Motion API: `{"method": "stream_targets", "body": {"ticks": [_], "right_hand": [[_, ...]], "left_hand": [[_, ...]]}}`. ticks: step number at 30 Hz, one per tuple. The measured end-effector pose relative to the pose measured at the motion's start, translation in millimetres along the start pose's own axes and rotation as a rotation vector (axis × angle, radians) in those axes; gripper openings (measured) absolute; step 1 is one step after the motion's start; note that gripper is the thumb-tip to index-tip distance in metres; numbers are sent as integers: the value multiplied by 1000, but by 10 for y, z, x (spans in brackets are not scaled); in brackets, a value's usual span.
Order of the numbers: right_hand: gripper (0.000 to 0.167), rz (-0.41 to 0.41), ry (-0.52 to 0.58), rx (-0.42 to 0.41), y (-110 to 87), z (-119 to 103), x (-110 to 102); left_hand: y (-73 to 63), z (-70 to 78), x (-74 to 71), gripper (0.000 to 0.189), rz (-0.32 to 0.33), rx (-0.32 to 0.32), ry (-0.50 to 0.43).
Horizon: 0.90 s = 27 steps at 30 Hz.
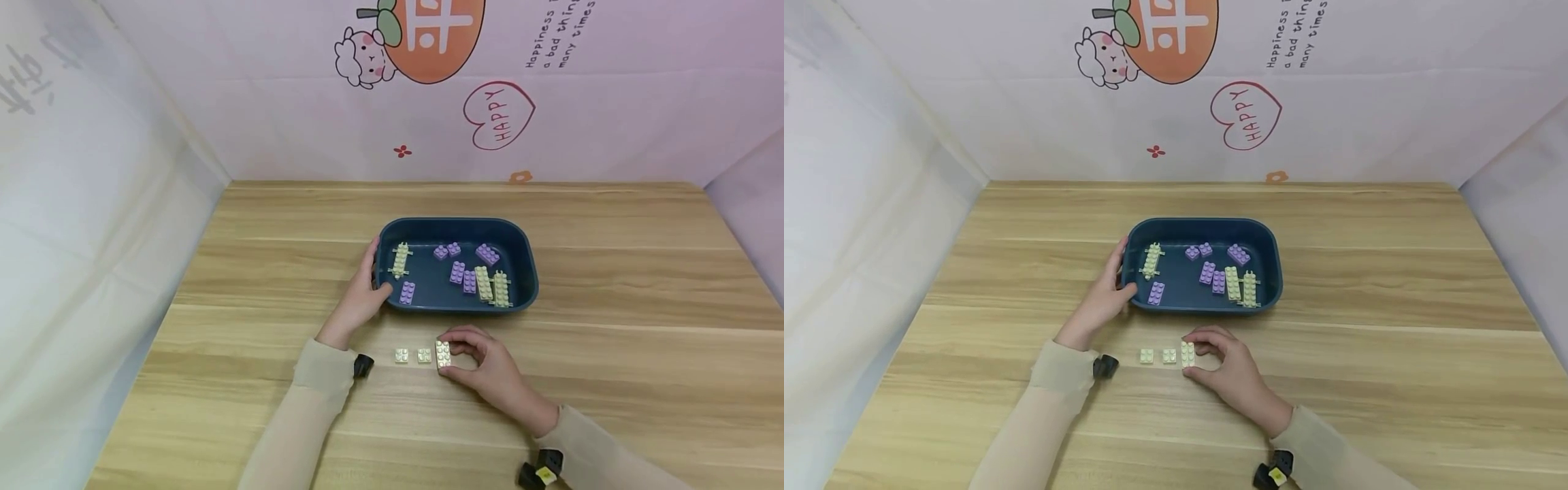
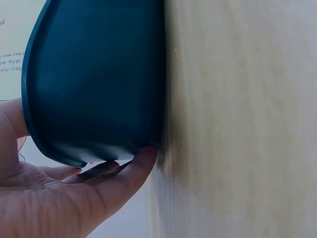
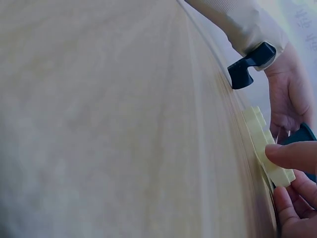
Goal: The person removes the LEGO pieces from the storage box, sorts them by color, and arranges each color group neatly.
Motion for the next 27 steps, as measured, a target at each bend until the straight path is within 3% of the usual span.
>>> {"method": "stream_targets", "body": {"ticks": [11,17,23,27], "right_hand": [[44,8,-95,23,7,-12,16],[53,0,-90,19,2,-42,9],[46,64,-146,-93,-44,-316,-234],[39,93,-143,-221,-20,-668,-503]], "left_hand": [[-11,33,1,87,1,26,12],[-17,48,6,88,0,38,-16],[-36,101,21,87,-14,26,-14],[-136,268,32,85,-27,5,-9]]}}
Point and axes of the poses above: each hand's wrist, its own y-axis towards the middle knuckle, its own x-axis out of the palm, z = x × y, the point moved 10 cm from there along y, towards the middle knuckle, and after that the axes turned 10 degrees about -z, right-handed, at the moved point
